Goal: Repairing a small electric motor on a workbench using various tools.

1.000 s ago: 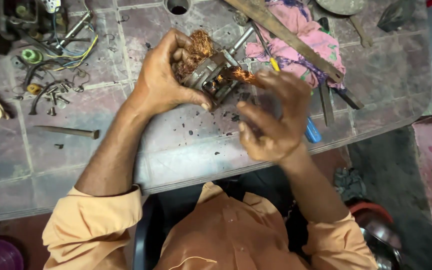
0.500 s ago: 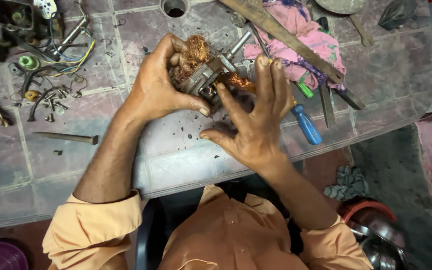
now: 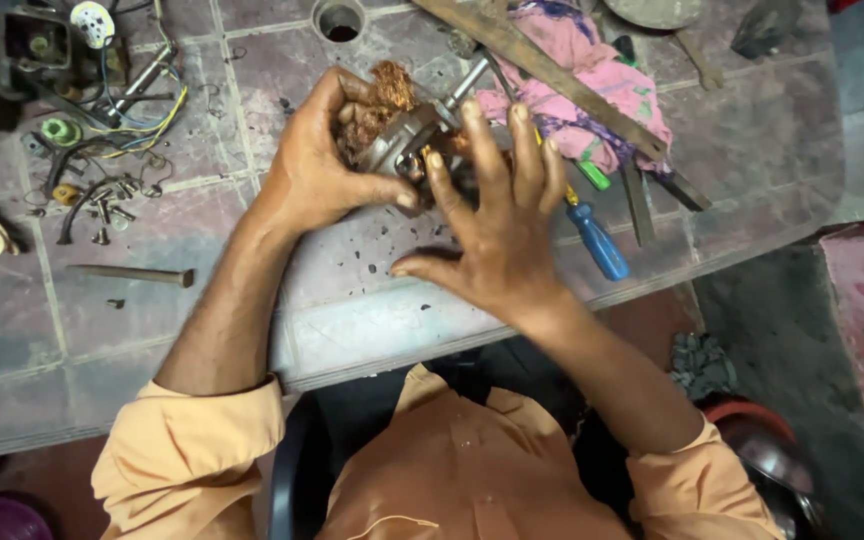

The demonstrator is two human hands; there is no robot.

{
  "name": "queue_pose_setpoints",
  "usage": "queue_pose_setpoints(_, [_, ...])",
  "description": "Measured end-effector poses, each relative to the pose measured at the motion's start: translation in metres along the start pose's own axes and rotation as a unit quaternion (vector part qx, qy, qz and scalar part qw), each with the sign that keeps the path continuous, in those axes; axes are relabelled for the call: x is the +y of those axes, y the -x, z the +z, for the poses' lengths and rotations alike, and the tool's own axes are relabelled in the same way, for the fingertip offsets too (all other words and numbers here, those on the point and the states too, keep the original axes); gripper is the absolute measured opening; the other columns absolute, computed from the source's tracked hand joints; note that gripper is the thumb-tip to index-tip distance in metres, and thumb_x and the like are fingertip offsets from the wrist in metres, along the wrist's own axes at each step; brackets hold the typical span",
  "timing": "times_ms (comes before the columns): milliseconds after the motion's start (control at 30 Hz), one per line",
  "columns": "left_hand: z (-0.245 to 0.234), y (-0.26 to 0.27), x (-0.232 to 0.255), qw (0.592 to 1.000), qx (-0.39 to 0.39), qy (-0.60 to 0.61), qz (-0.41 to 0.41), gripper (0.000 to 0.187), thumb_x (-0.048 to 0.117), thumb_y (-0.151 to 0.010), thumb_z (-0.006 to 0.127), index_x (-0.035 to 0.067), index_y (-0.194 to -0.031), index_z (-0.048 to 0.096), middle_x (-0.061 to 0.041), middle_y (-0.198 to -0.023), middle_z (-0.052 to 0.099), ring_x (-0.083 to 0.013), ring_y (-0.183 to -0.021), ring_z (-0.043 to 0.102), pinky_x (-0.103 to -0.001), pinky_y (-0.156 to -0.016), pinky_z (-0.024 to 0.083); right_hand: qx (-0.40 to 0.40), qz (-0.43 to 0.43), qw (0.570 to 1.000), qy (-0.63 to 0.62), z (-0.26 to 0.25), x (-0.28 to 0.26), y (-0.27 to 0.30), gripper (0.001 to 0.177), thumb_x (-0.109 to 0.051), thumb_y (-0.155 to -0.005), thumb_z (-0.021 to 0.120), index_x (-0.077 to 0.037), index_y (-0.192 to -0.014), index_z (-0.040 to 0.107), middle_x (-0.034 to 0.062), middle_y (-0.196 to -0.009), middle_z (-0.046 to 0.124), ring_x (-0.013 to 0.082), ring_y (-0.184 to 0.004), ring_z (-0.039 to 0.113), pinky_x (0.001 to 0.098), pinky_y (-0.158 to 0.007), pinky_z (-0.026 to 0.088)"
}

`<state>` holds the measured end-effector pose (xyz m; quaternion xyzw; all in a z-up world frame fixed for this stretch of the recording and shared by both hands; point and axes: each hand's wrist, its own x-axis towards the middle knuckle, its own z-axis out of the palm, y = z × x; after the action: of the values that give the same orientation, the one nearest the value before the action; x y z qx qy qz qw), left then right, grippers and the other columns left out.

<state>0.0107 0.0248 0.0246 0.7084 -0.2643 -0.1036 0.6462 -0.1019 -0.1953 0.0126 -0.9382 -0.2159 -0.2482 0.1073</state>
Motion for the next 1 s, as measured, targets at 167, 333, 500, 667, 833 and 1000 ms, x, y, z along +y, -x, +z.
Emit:
queue_pose_setpoints(167, [-0.003, -0.002, -0.029, 0.995, 0.01, -0.037, 0.089, 0.084, 0.03, -0.067, 0.106, 0.005, -0.128, 0.054, -0.006, -0.121, 0.066, -0.0146, -0.115, 0.064, -0.032, -0.105, 0.055, 0.001, 0.014, 0.999, -0.046, -0.023, 0.024, 0.013, 0.103, -0.081, -0.09, 0.067, -0.03, -0.166, 0.017, 0.0183, -0.17, -0.007, 0.0418, -0.157, 0.01, 0.0651, -0.126, 0.013])
queue_pose_setpoints(333, [-0.005, 0.001, -0.028, 0.989, 0.028, -0.098, 0.109, 0.087, 0.033, -0.065, 0.107, 0.004, -0.128, 0.054, -0.007, -0.121, 0.064, -0.0168, -0.114, 0.063, -0.034, -0.104, 0.054, 0.03, 0.117, 0.992, -0.046, -0.069, 0.032, 0.049, 0.079, -0.044, -0.095, 0.081, -0.011, -0.156, 0.044, 0.0191, -0.16, 0.044, 0.0396, -0.144, 0.049, 0.055, -0.12, 0.038])
queue_pose_setpoints(500, [-0.005, -0.003, -0.027, 0.99, 0.023, -0.095, 0.104, 0.085, 0.035, -0.068, 0.106, 0.004, -0.128, 0.056, -0.007, -0.119, 0.067, -0.0156, -0.111, 0.066, -0.034, -0.1, 0.056, -0.011, 0.158, 0.987, 0.0, -0.081, 0.041, 0.069, 0.053, -0.016, -0.083, 0.084, -0.002, -0.13, 0.064, 0.018, -0.124, 0.068, 0.0382, -0.112, 0.062, 0.0473, -0.096, 0.048])
queue_pose_setpoints(667, [-0.005, 0.0, -0.022, 0.993, 0.022, -0.088, 0.078, 0.087, 0.038, -0.066, 0.105, 0.004, -0.128, 0.055, -0.006, -0.115, 0.069, -0.0153, -0.106, 0.066, -0.033, -0.096, 0.057, -0.003, 0.203, 0.978, -0.052, -0.07, 0.044, 0.067, 0.04, -0.005, -0.087, 0.076, -0.002, -0.127, 0.068, 0.0146, -0.112, 0.07, 0.0304, -0.1, 0.067, 0.0392, -0.09, 0.053])
queue_pose_setpoints(833, [-0.003, 0.0, -0.015, 0.995, 0.02, -0.083, 0.048, 0.087, 0.039, -0.065, 0.103, 0.005, -0.129, 0.054, -0.006, -0.114, 0.071, -0.0156, -0.105, 0.069, -0.032, -0.094, 0.058, 0.043, 0.344, 0.907, -0.239, -0.047, 0.072, 0.096, 0.046, 0.002, -0.087, 0.069, 0.0, -0.133, 0.068, 0.0109, -0.098, 0.067, 0.0205, -0.084, 0.059, 0.03, -0.075, 0.049])
queue_pose_setpoints(1000, [-0.004, 0.002, -0.011, 0.989, 0.021, -0.108, 0.097, 0.084, 0.038, -0.07, 0.104, 0.003, -0.128, 0.054, -0.01, -0.12, 0.07, -0.0195, -0.112, 0.07, -0.035, -0.1, 0.057, 0.131, 0.329, 0.493, -0.795, -0.073, 0.05, 0.076, 0.05, -0.008, -0.098, 0.066, 0.005, -0.145, 0.054, 0.0153, -0.109, 0.064, 0.0193, -0.08, 0.059, 0.0294, -0.065, 0.049])
